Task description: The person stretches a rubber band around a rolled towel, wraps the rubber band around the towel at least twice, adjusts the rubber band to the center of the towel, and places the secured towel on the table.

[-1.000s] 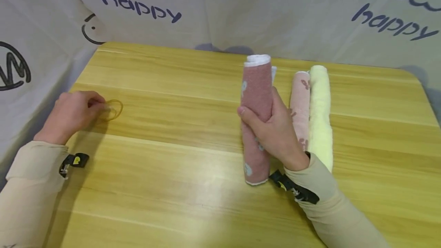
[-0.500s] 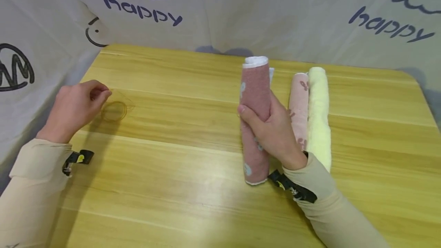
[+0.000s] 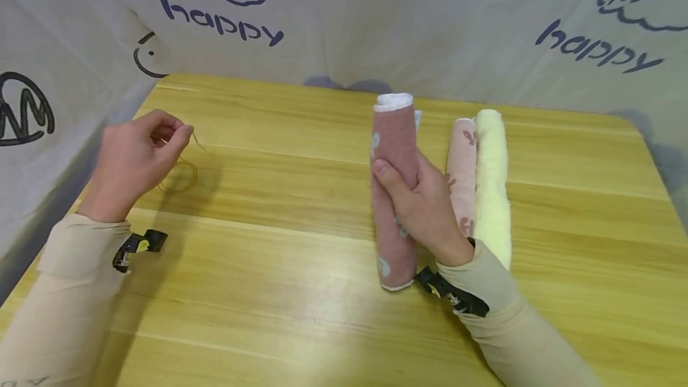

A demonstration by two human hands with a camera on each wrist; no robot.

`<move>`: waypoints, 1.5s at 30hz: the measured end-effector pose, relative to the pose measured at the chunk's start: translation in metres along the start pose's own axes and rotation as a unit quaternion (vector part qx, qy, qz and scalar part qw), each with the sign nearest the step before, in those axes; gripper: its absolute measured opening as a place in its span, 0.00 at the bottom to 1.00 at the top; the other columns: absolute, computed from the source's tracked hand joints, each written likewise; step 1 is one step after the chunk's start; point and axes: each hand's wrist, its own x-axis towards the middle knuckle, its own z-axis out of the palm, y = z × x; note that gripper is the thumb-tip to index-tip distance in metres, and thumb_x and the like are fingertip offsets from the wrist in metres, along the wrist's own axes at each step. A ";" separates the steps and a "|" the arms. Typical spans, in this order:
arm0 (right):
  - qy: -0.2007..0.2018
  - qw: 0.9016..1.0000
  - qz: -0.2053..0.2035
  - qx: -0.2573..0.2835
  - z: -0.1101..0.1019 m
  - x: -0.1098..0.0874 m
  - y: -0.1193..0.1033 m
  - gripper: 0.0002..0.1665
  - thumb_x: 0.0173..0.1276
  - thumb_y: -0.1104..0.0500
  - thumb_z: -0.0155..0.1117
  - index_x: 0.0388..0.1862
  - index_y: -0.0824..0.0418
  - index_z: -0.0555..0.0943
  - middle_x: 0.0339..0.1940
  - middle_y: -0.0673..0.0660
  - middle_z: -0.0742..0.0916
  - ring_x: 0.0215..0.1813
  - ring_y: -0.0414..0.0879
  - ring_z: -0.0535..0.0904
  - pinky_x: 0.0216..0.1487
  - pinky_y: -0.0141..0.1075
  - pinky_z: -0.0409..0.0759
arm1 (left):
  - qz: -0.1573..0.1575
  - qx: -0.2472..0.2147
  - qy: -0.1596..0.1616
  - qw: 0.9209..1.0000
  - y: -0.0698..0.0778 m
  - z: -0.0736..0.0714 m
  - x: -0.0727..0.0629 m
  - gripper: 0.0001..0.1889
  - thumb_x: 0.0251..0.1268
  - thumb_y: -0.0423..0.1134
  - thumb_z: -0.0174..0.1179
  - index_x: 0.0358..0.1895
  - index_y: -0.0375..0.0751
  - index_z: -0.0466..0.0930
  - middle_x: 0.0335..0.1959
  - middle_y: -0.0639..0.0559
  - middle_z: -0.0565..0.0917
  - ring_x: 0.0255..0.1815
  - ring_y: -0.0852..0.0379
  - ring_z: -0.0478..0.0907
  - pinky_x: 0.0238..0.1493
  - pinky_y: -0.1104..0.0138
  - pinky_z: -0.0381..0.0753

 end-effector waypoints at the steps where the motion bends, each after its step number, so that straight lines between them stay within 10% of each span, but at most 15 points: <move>1: -0.001 1.000 0.000 0.001 0.000 0.000 0.000 0.16 0.77 0.50 0.63 0.54 0.59 0.80 0.38 0.57 0.85 0.33 0.43 0.83 0.37 0.33 0.85 | -0.004 -0.007 0.001 1.000 0.003 0.001 0.001 0.17 0.74 0.49 0.59 0.42 0.38 0.86 0.35 0.38 0.90 0.26 0.92 0.61 0.34 0.82 0.62; 6: -0.007 1.000 -0.001 0.011 0.002 0.000 0.001 0.18 0.77 0.51 0.63 0.59 0.59 0.79 0.41 0.58 0.86 0.35 0.43 0.83 0.40 0.33 0.85 | -0.039 -0.076 -0.013 0.996 0.021 0.006 0.005 0.17 0.74 0.53 0.60 0.42 0.43 0.86 0.32 0.54 0.91 0.28 0.87 0.70 0.33 0.80 0.67; 10: -0.011 1.000 -0.001 0.014 0.003 0.000 0.002 0.19 0.77 0.52 0.63 0.60 0.59 0.78 0.43 0.59 0.86 0.37 0.43 0.84 0.43 0.33 0.84 | -0.089 -0.219 -0.048 0.970 0.037 0.006 0.007 0.15 0.75 0.54 0.61 0.45 0.45 0.86 0.29 0.71 0.88 0.35 0.72 0.82 0.33 0.76 0.72; 18: -0.014 1.000 -0.008 0.015 0.003 0.001 0.003 0.20 0.77 0.52 0.64 0.62 0.58 0.77 0.45 0.58 0.86 0.41 0.45 0.83 0.46 0.32 0.84 | -0.069 -0.543 -0.047 0.835 0.073 0.013 0.010 0.10 0.74 0.36 0.62 0.38 0.30 0.84 0.33 0.50 0.88 0.34 0.58 0.88 0.51 0.71 0.87; 21: -0.013 1.000 -0.012 0.015 0.003 0.001 0.003 0.20 0.77 0.53 0.64 0.62 0.59 0.78 0.45 0.58 0.86 0.41 0.45 0.82 0.46 0.32 0.83 | -0.061 -0.591 -0.052 0.803 0.080 0.018 0.010 0.11 0.75 0.34 0.61 0.36 0.28 0.84 0.33 0.48 0.86 0.33 0.57 0.89 0.49 0.69 0.89; 30: -0.018 1.000 -0.004 0.013 0.004 0.001 0.002 0.19 0.77 0.52 0.64 0.61 0.59 0.78 0.44 0.58 0.85 0.41 0.46 0.83 0.45 0.35 0.85 | -0.062 -0.604 -0.060 0.792 0.094 0.032 0.012 0.13 0.76 0.38 0.61 0.35 0.31 0.83 0.33 0.48 0.83 0.33 0.58 0.87 0.47 0.68 0.89; 40: -0.028 1.000 0.002 0.005 0.003 -0.001 0.002 0.20 0.76 0.53 0.64 0.62 0.58 0.77 0.45 0.60 0.86 0.41 0.49 0.84 0.45 0.37 0.86 | -0.063 -0.647 -0.070 0.756 0.114 0.045 0.017 0.17 0.76 0.43 0.62 0.35 0.29 0.82 0.30 0.50 0.84 0.31 0.57 0.85 0.42 0.68 0.89; 45: -0.029 1.000 -0.005 0.009 0.002 -0.001 0.005 0.20 0.78 0.51 0.62 0.62 0.59 0.77 0.44 0.61 0.86 0.40 0.48 0.84 0.44 0.37 0.86 | -0.049 -0.642 -0.095 0.759 0.128 0.049 0.021 0.16 0.78 0.43 0.59 0.46 0.29 0.85 0.32 0.51 0.87 0.33 0.57 0.85 0.38 0.69 0.88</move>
